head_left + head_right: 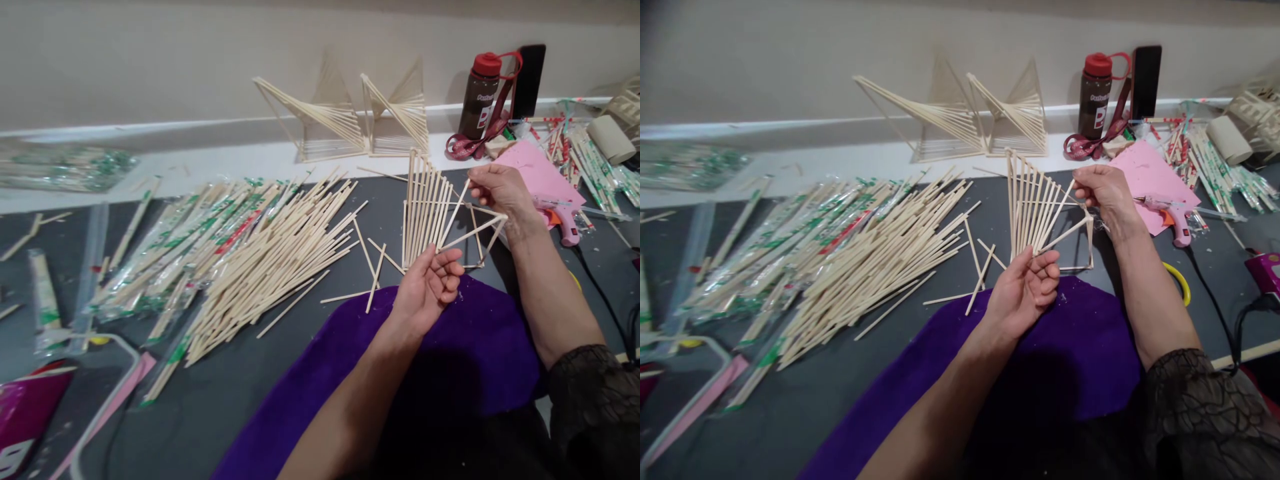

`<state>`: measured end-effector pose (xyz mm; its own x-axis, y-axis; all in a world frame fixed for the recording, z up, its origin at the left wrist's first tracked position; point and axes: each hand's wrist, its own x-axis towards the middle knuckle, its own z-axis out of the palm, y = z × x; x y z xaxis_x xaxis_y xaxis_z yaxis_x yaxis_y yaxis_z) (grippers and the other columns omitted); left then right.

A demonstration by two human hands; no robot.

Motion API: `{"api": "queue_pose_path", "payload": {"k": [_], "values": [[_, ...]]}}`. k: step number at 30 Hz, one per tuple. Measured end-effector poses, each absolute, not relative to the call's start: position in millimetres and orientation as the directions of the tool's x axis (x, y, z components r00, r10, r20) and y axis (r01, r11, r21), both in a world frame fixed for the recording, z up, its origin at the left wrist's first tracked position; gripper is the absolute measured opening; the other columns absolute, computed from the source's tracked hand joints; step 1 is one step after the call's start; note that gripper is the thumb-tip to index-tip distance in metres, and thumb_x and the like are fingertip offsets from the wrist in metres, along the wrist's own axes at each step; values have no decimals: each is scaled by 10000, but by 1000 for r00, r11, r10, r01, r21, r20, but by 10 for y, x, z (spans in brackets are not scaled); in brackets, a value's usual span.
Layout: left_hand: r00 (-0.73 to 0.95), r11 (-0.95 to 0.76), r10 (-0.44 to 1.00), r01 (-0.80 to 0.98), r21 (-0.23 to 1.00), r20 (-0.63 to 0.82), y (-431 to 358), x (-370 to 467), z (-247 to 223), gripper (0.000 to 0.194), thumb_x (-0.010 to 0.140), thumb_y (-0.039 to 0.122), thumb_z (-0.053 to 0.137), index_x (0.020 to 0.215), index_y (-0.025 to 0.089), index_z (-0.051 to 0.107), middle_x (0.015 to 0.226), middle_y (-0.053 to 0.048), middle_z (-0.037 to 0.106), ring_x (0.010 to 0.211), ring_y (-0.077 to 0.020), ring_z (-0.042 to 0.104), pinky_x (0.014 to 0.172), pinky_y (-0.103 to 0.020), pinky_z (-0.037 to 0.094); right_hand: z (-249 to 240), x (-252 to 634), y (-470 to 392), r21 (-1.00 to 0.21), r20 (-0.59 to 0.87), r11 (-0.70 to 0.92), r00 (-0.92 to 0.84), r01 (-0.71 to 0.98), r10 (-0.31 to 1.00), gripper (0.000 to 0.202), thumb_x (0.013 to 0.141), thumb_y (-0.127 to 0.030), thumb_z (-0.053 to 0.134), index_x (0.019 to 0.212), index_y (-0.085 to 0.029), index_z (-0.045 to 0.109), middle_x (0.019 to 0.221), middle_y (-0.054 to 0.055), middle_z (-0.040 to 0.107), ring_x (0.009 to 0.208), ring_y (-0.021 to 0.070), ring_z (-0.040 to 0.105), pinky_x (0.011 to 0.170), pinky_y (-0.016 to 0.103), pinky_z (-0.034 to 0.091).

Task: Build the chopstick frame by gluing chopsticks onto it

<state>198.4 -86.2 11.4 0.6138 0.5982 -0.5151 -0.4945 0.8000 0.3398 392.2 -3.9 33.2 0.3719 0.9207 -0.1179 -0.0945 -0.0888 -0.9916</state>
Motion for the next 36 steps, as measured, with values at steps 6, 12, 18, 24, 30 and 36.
{"api": "queue_pose_path", "payload": {"k": [6,12,18,24,30,36], "values": [[601,785,618,-501,364,-507,-872,2002,118,501,1029,335,357,786,78,713,576,-44,625,391,-62,475,336,-153,290,319,3923,-39,-989,-123,-83,370,-123,921,119,788,-96,682,681,-132,643,579,-8,636,423,36,530,342,126,332],[593,777,629,-493,390,-503,-874,2026,98,385,987,307,463,798,84,713,584,-37,624,396,-57,458,340,-151,284,297,3924,-32,-989,-126,-87,367,-121,922,107,780,-105,678,679,-129,652,573,-7,639,416,32,527,342,121,330],[598,763,646,-499,410,-474,-885,2029,98,348,964,300,505,794,84,719,593,-36,625,391,-55,452,340,-156,282,283,3925,-33,-986,-134,-88,368,-139,920,108,766,-99,670,665,-130,648,554,-13,634,404,33,519,341,123,325],[576,736,676,-503,453,-460,-904,2019,86,310,935,306,554,788,88,718,593,-31,620,400,-63,466,340,-162,279,277,3928,-29,-975,-187,-128,354,-183,916,78,748,-87,665,682,-125,651,552,-14,646,385,36,507,329,125,326],[536,706,707,-502,500,-461,-924,2032,59,289,933,311,567,812,93,712,601,-27,625,395,-59,456,340,-161,278,256,3916,-21,-972,-213,-160,355,-172,910,67,731,-114,676,674,-128,644,554,-12,642,389,38,499,334,132,313],[504,693,720,-476,541,-478,-941,2043,89,271,910,334,605,811,101,701,580,-6,611,391,-56,452,342,-159,271,130,3916,16,-980,-11,-91,414,175,910,88,709,-206,683,646,-145,696,518,-23,602,453,84,516,422,195,336]]}}
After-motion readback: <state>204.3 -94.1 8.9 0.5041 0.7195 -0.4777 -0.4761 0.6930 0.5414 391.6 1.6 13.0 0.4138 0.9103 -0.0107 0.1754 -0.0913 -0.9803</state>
